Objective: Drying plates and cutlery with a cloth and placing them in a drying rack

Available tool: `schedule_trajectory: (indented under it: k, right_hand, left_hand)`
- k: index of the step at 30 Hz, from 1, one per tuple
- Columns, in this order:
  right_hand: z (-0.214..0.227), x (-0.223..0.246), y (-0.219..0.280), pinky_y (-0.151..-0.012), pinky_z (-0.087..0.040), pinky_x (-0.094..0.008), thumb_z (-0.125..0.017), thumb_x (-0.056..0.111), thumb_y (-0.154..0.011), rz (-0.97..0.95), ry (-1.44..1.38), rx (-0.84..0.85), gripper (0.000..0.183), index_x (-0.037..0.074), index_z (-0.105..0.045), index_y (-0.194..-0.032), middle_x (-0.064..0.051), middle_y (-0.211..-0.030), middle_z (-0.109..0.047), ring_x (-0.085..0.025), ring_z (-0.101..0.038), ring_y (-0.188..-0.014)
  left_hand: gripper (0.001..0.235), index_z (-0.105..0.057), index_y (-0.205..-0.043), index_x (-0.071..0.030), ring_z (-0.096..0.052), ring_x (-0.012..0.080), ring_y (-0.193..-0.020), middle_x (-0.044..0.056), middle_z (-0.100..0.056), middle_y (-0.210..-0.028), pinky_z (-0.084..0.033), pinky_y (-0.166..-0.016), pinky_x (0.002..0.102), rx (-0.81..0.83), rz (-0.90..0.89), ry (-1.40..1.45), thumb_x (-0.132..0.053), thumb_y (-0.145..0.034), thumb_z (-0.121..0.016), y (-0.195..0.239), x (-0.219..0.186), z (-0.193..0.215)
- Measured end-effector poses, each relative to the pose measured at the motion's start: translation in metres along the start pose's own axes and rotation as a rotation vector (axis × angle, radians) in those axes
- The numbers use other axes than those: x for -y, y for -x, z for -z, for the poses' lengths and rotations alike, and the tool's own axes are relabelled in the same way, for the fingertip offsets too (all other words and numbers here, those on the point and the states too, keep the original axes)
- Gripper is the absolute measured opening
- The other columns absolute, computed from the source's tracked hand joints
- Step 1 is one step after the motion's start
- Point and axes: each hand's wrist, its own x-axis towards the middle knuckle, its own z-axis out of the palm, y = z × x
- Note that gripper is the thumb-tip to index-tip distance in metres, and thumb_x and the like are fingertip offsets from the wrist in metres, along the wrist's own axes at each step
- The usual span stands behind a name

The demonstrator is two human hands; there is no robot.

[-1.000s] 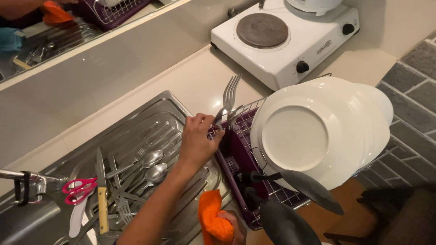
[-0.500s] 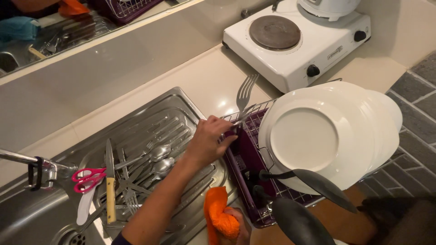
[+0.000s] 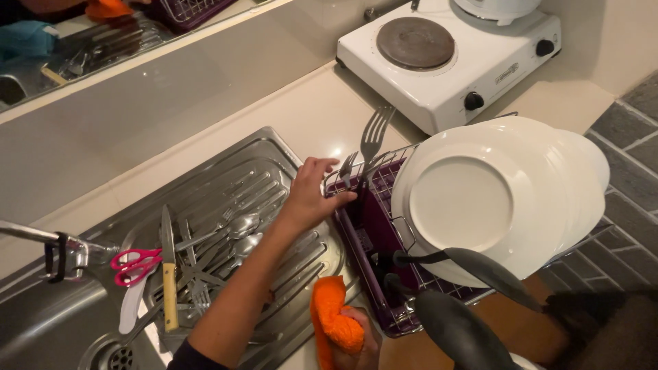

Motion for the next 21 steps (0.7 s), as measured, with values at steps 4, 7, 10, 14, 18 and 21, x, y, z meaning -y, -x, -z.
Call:
schedule_trajectory:
  k: [4, 7, 10, 14, 18, 21]
  right_hand:
    - [0.002, -0.007, 0.010, -0.090, -0.052, -0.026, -0.087, 0.022, -0.070, -0.107, -0.101, -0.030, 0.041, 0.008, -0.070, -0.105, -0.009, -0.104, -0.075, -0.020, -0.072, -0.092]
    - [0.004, -0.014, 0.009, -0.095, -0.054, -0.030, -0.090, 0.021, -0.068, -0.063, -0.063, 0.025, 0.044, 0.009, -0.070, -0.105, -0.010, -0.105, -0.075, -0.022, -0.072, -0.096]
    - [0.005, -0.030, 0.015, -0.096, -0.054, -0.030, -0.088, 0.020, -0.071, -0.082, -0.047, 0.040, 0.043, 0.010, -0.069, -0.108, -0.009, -0.107, -0.075, -0.021, -0.073, -0.097]
    - [0.012, -0.028, 0.006, -0.097, -0.054, -0.026, -0.084, 0.022, -0.077, 0.056, 0.065, 0.068, 0.039, 0.008, -0.070, -0.111, -0.005, -0.109, -0.074, -0.017, -0.073, -0.096]
    - [0.007, -0.032, 0.014, -0.098, -0.054, -0.028, -0.087, 0.024, -0.072, -0.079, 0.056, 0.055, 0.050, 0.006, -0.069, -0.115, -0.008, -0.111, -0.074, -0.020, -0.072, -0.100]
    - [0.005, -0.019, 0.009, -0.094, -0.053, -0.028, -0.085, 0.018, -0.075, -0.223, -0.041, 0.033, 0.048, 0.005, -0.067, -0.117, -0.009, -0.114, -0.072, -0.018, -0.067, -0.100]
  left_hand:
    - [0.070, -0.055, -0.139, -0.017, -0.061, 0.0178, -0.106, 0.005, -0.062, -0.125, -0.057, -0.090, 0.036, 0.010, 0.155, 0.035, -0.049, -0.081, -0.076, 0.009, 0.024, 0.046]
    - [0.031, -0.070, -0.114, -0.012, -0.068, 0.0166, -0.092, 0.004, -0.072, -0.107, -0.057, -0.083, 0.033, -0.049, 0.212, -0.029, -0.029, -0.089, -0.073, 0.031, 0.070, 0.091]
    - [0.013, -0.077, -0.099, -0.013, -0.071, 0.0207, -0.089, 0.005, -0.077, -0.098, -0.054, -0.081, 0.038, 0.015, 0.426, -0.192, -0.020, -0.092, -0.068, 0.072, 0.107, 0.125]
    - [0.017, -0.075, -0.107, -0.016, -0.070, 0.0282, -0.103, 0.006, -0.075, -0.114, -0.053, -0.077, 0.047, 0.170, 0.712, -0.397, -0.026, -0.097, -0.065, 0.129, 0.122, 0.147]
    - [0.016, -0.078, -0.102, -0.013, -0.068, 0.0367, -0.102, 0.013, -0.073, -0.105, -0.052, -0.087, 0.052, -0.072, 0.499, -0.469, -0.021, -0.092, -0.068, 0.149, 0.186, 0.127]
    - [0.039, -0.070, -0.127, -0.017, -0.052, 0.0369, -0.120, 0.009, -0.064, -0.128, -0.046, -0.100, 0.054, 0.047, 0.495, -0.563, -0.034, -0.092, -0.071, 0.140, 0.210, 0.113]
